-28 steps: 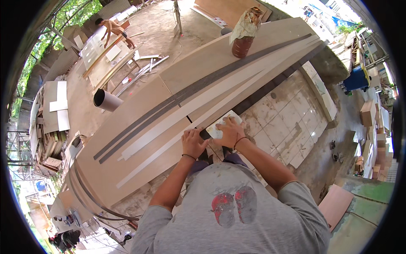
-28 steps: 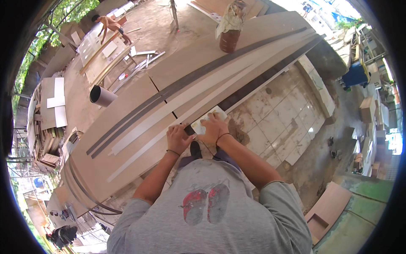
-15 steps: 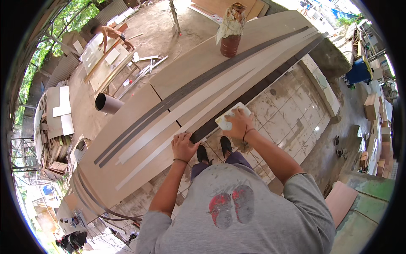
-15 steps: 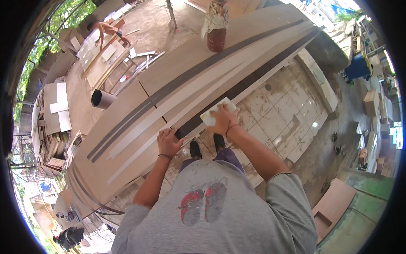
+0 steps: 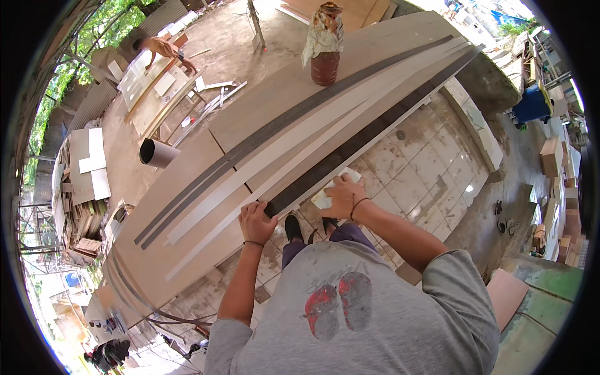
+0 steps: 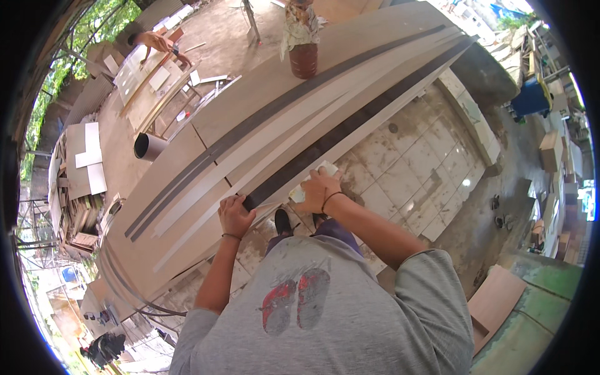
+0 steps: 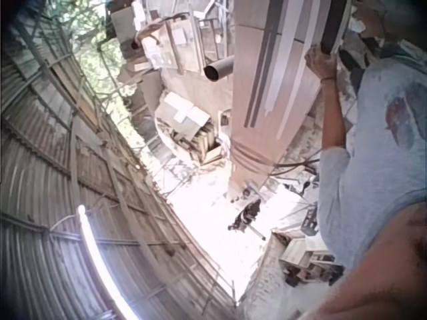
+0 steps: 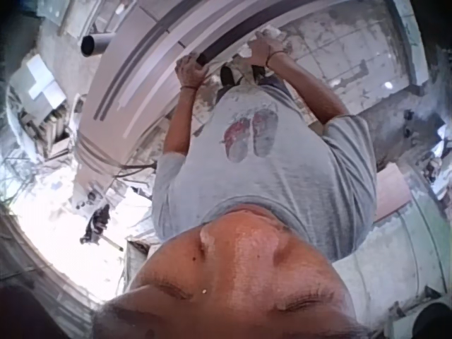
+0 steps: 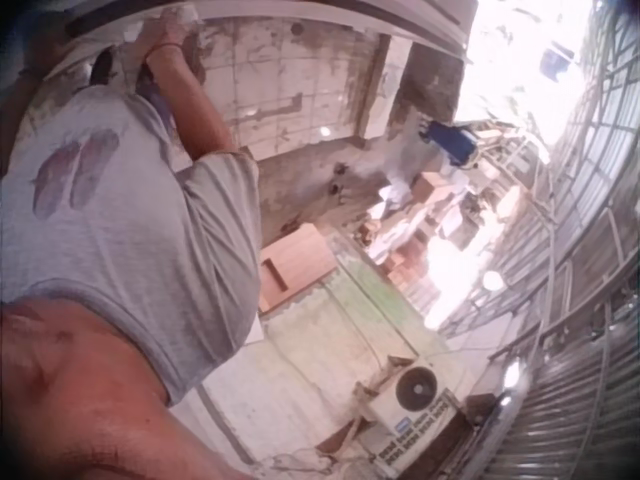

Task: The person applies adhesive to a wooden panel using a spreader and wipes the edges with a cloth.

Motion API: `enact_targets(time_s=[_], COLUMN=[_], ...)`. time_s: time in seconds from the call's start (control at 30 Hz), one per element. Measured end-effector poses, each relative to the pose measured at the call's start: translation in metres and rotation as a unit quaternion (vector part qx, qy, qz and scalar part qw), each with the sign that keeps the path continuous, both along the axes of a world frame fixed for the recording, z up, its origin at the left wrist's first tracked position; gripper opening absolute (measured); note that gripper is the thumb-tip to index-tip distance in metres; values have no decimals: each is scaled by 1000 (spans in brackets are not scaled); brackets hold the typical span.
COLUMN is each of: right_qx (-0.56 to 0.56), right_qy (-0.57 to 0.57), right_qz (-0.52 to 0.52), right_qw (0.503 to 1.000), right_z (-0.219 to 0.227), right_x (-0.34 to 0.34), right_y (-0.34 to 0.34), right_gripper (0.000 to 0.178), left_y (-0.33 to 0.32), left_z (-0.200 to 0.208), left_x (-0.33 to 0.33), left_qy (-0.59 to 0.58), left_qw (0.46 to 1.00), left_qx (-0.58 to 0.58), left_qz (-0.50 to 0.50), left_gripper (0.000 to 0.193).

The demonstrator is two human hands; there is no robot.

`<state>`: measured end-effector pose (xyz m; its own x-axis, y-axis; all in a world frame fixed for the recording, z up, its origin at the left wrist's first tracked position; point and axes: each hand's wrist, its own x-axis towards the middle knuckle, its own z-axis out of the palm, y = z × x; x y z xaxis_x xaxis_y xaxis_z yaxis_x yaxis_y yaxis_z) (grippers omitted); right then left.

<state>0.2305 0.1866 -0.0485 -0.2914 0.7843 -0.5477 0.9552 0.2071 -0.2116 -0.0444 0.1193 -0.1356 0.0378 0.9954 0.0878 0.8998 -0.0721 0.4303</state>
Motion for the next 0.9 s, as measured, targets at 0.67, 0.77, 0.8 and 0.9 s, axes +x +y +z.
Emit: enact_targets(time_s=[0.67,0.77,0.8,0.9], right_qx=[82,52,52,172], right_qy=[15,-11,-13,67], right_qz=[-24,-42,-48,-51], right_qw=[996,998,997,981], right_z=[-17,18,11,-50], right_x=[118,130,144,180], right_y=[63,89,97,102], right_gripper=[65,64,64,65], left_y=[-2,-2,0,0], left_z=[-6,-9,-7,-5], left_x=[9,10,13,13], left_qy=[17,8,9,14], left_qw=[999,998,998,998], left_qx=[15,27,22,14], left_qz=[45,54,62,64], left_gripper=[46,45,46,46])
